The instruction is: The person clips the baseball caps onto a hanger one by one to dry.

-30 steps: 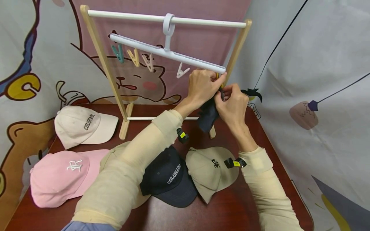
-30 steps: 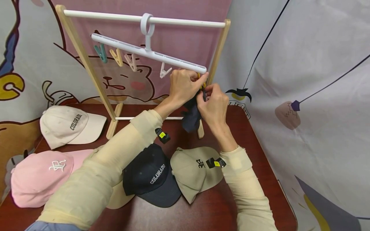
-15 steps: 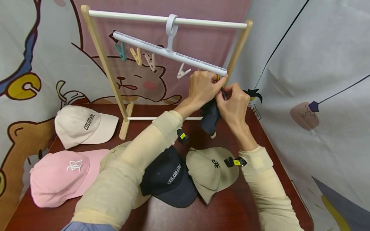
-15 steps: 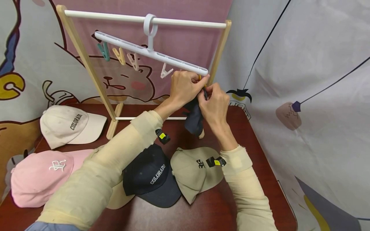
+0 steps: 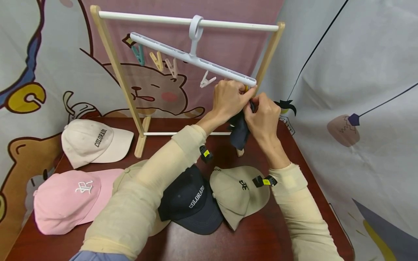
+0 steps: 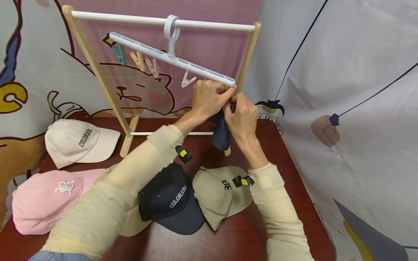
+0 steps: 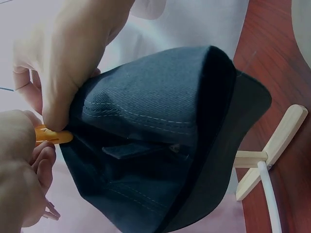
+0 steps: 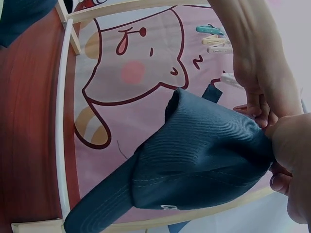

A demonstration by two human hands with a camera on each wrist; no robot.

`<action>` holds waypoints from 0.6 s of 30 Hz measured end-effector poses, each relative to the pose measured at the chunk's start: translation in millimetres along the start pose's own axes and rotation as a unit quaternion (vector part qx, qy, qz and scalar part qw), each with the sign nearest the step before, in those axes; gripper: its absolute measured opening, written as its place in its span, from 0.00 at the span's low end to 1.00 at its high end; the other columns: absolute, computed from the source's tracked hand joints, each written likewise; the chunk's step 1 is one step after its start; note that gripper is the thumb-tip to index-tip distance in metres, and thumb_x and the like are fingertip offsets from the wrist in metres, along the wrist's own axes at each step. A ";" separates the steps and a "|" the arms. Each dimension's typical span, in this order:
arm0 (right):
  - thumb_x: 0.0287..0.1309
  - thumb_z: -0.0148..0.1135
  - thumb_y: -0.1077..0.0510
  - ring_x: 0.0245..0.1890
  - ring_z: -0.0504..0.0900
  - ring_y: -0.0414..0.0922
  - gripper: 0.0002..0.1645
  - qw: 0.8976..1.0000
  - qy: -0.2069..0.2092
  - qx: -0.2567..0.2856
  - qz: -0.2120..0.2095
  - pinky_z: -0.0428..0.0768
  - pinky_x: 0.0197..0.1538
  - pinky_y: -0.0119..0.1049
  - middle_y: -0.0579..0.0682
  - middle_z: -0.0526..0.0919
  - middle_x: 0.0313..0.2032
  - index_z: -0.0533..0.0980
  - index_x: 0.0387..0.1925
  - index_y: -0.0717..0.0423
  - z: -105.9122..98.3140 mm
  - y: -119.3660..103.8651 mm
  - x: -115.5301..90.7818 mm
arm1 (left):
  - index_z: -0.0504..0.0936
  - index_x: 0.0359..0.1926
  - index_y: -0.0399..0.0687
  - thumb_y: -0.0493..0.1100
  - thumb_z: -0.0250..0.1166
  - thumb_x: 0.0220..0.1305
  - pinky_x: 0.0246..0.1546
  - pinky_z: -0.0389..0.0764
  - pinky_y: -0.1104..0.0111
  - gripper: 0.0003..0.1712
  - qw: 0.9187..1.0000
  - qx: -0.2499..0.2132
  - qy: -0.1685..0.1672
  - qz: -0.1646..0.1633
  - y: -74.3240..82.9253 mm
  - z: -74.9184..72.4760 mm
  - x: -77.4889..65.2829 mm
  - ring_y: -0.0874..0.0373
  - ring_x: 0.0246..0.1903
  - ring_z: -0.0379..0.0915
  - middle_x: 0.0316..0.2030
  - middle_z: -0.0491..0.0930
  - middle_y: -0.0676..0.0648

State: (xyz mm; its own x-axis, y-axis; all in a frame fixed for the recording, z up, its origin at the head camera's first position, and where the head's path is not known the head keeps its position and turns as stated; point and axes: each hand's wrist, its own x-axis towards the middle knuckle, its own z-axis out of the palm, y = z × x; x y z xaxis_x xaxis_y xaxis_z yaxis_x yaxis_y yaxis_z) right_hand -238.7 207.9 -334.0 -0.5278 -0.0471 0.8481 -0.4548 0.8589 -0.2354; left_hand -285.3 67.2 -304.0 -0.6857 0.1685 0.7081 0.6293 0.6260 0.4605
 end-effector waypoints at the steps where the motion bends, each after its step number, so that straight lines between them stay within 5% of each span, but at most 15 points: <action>1: 0.70 0.68 0.63 0.23 0.82 0.65 0.12 1.000 0.002 0.001 -0.002 0.78 0.30 0.57 0.68 0.85 0.26 0.79 0.34 0.70 -0.2 0.3 -0.1 | 0.76 0.14 0.53 0.58 0.74 0.75 0.27 0.68 0.67 0.32 1.000 -0.003 0.002 0.000 0.2 0.4 0.3 0.55 0.23 0.74 0.16 0.70 0.56; 7: 0.72 0.68 0.62 0.25 0.85 0.64 0.13 1.000 0.010 0.014 0.004 0.80 0.31 0.54 0.68 0.86 0.26 0.80 0.34 0.70 -1.5 2.1 -0.9 | 0.76 0.14 0.55 0.62 0.75 0.75 0.23 0.58 0.73 0.34 1.000 -0.016 -0.002 -0.013 1.3 1.4 1.1 0.60 0.18 0.67 0.14 0.69 0.56; 14: 0.73 0.68 0.60 0.26 0.88 0.64 0.14 1.000 0.004 0.022 0.003 0.82 0.32 0.55 0.68 0.88 0.28 0.80 0.36 0.71 -2.8 6.2 0.7 | 0.82 0.18 0.53 0.63 0.74 0.75 0.24 0.62 0.74 0.31 0.999 -0.031 -0.019 -0.030 0.3 1.7 1.3 0.58 0.22 0.76 0.19 0.84 0.52; 18: 0.72 0.68 0.60 0.27 0.88 0.64 0.14 1.000 -0.004 0.022 0.005 0.82 0.32 0.55 0.68 0.89 0.29 0.81 0.37 0.71 -3.5 10.2 1.4 | 0.84 0.21 0.53 0.61 0.73 0.76 0.25 0.62 0.74 0.28 0.999 -0.035 -0.024 -0.023 -1.3 1.7 -0.2 0.57 0.22 0.76 0.20 0.84 0.51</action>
State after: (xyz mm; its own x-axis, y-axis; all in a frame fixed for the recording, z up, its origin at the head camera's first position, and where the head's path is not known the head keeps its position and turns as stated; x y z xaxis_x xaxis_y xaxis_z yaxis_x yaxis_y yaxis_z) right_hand -241.5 218.5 -333.6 -0.5384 -0.0431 0.8416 -0.4803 0.8363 -0.2645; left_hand -286.6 67.7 -305.7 -0.7304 0.1789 0.6592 0.6194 0.5802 0.5289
